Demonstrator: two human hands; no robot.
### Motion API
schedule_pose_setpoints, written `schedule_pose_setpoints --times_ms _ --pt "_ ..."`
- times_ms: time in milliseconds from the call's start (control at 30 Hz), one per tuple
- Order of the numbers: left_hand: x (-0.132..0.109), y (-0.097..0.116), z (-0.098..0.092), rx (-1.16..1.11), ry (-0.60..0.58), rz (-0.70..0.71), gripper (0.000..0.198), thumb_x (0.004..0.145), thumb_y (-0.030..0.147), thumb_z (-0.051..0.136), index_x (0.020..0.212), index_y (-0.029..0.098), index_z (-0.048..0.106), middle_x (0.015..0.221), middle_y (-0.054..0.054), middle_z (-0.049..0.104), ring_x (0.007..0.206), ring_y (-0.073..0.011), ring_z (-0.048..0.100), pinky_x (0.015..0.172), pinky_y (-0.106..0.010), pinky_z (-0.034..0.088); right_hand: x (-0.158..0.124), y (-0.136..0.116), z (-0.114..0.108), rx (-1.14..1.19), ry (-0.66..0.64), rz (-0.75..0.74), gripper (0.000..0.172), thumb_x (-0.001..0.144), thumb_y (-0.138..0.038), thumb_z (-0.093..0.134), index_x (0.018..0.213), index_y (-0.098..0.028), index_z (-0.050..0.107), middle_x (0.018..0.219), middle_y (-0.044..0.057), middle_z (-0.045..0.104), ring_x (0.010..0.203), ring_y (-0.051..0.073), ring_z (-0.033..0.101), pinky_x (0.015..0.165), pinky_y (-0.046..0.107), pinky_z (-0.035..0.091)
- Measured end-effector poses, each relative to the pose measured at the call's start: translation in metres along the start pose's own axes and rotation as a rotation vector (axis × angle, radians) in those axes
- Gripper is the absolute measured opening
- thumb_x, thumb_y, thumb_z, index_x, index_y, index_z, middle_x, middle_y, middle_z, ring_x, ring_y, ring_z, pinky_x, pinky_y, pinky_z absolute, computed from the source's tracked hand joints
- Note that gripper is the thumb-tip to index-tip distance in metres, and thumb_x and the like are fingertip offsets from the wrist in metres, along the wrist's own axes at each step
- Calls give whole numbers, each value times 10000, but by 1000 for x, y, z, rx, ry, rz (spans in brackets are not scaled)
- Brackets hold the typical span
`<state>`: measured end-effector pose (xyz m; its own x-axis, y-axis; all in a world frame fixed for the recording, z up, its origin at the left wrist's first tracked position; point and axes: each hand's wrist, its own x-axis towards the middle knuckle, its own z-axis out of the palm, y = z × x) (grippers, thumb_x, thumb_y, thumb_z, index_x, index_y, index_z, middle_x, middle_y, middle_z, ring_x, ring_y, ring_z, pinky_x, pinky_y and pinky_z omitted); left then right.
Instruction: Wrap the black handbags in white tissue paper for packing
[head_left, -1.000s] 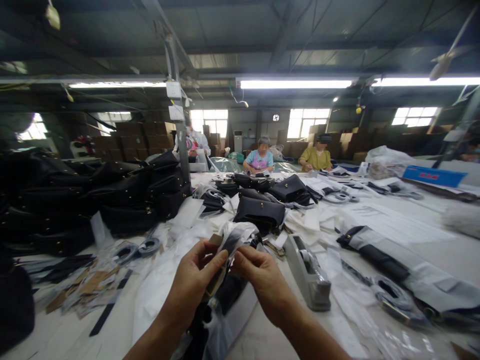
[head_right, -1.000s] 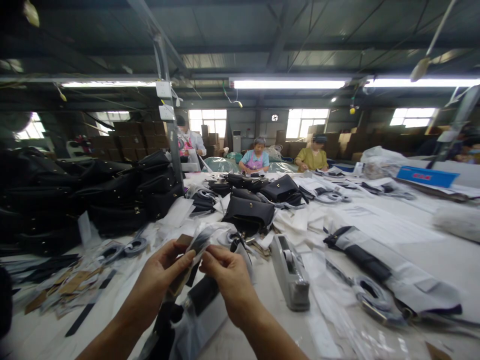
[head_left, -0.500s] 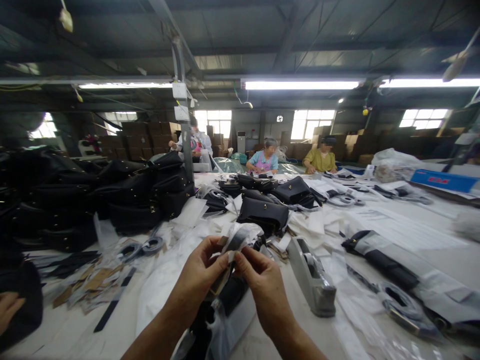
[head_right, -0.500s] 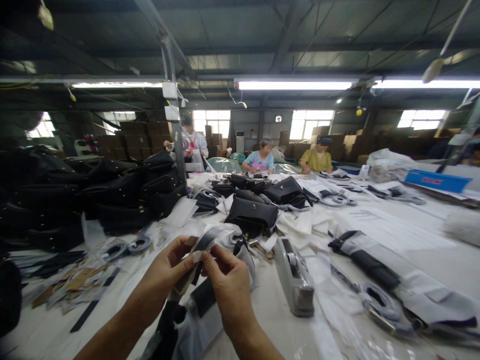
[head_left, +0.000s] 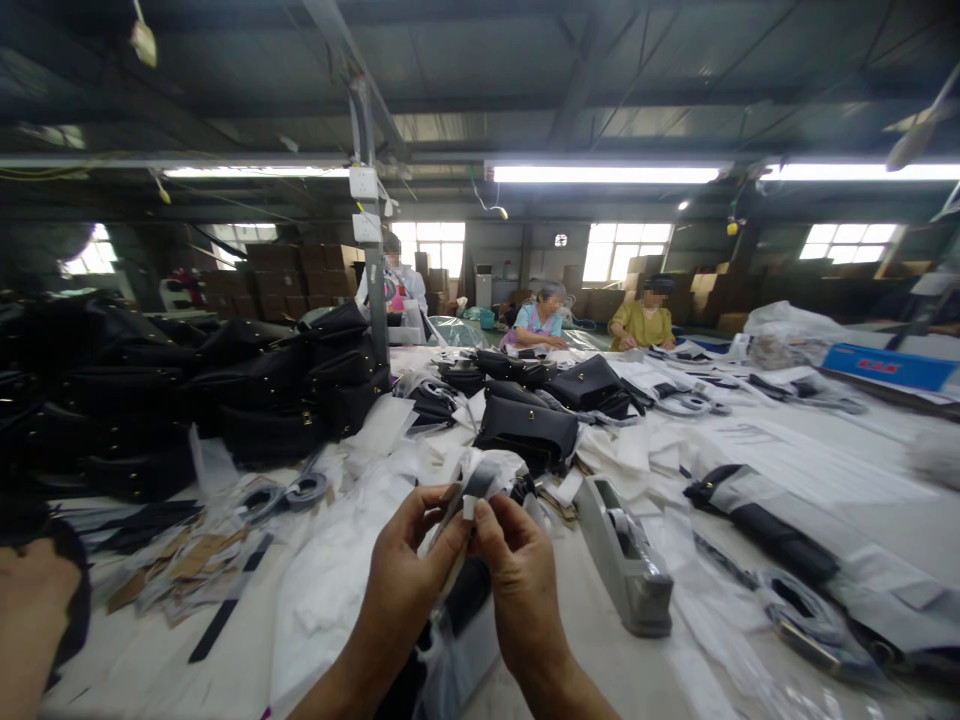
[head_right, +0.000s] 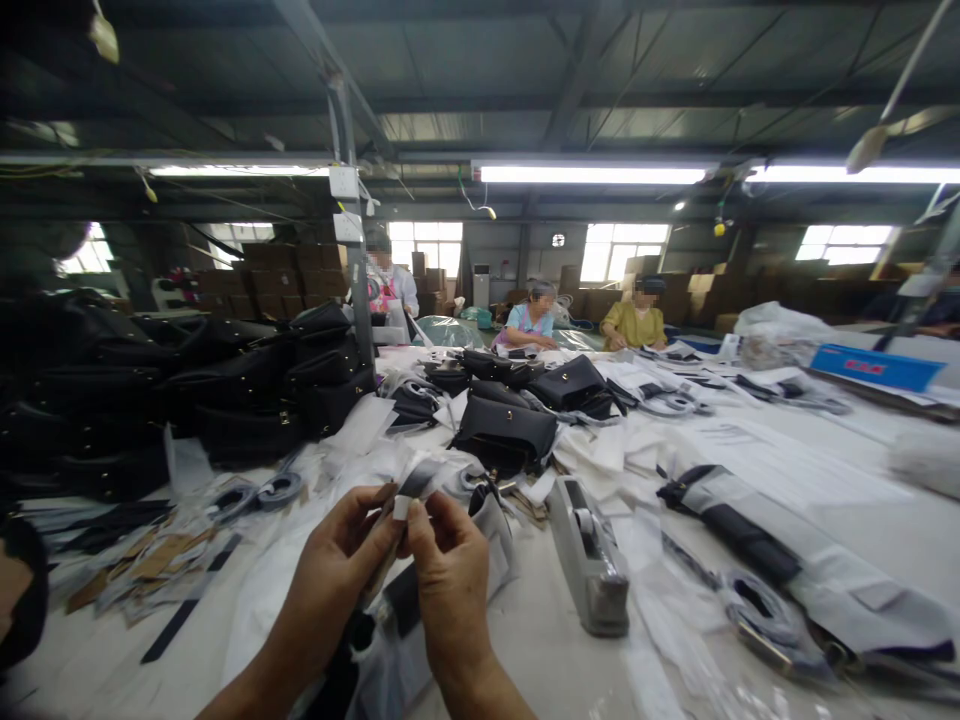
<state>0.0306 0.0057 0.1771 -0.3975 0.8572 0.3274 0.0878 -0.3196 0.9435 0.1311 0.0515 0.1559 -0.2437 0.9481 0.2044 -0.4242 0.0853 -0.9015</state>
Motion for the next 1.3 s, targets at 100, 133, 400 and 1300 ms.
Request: schedule_pose_setpoints --times_ms 100,133,400,1300 --pt "-4 4 -1 13 45 62 244 841 407 684 979 206 693 1230 -78 641 1033 -236 660 814 -284 550 -1 0 5 4 15 -7 400 810 -482 723 1028 -147 710 750 9 645 650 127 551 622 236 469" --pt "-5 4 -3 36 48 95 236 853 411 669 977 213 705 1236 -73 637 1060 -237 650 833 -281 548 -2 -1 7 0 23 -9 393 808 -485 722 1004 -145 703 723 -1 628 628 122 543 606 231 465" --pt "-1 4 -12 145 54 39 272 820 435 721 973 212 752 950 -48 734 800 -204 696 699 -266 572 -6 -3 6 -78 22 -3 418 819 -507 708 1025 -146 661 707 8 633 647 150 585 624 256 480" --pt "-15 14 5 407 267 409 34 819 264 718 807 256 748 846 -25 718 839 -218 668 803 -307 525 -8 -6 4 -46 11 -13 328 830 -482 701 870 -173 597 685 -26 589 614 116 521 591 228 426"
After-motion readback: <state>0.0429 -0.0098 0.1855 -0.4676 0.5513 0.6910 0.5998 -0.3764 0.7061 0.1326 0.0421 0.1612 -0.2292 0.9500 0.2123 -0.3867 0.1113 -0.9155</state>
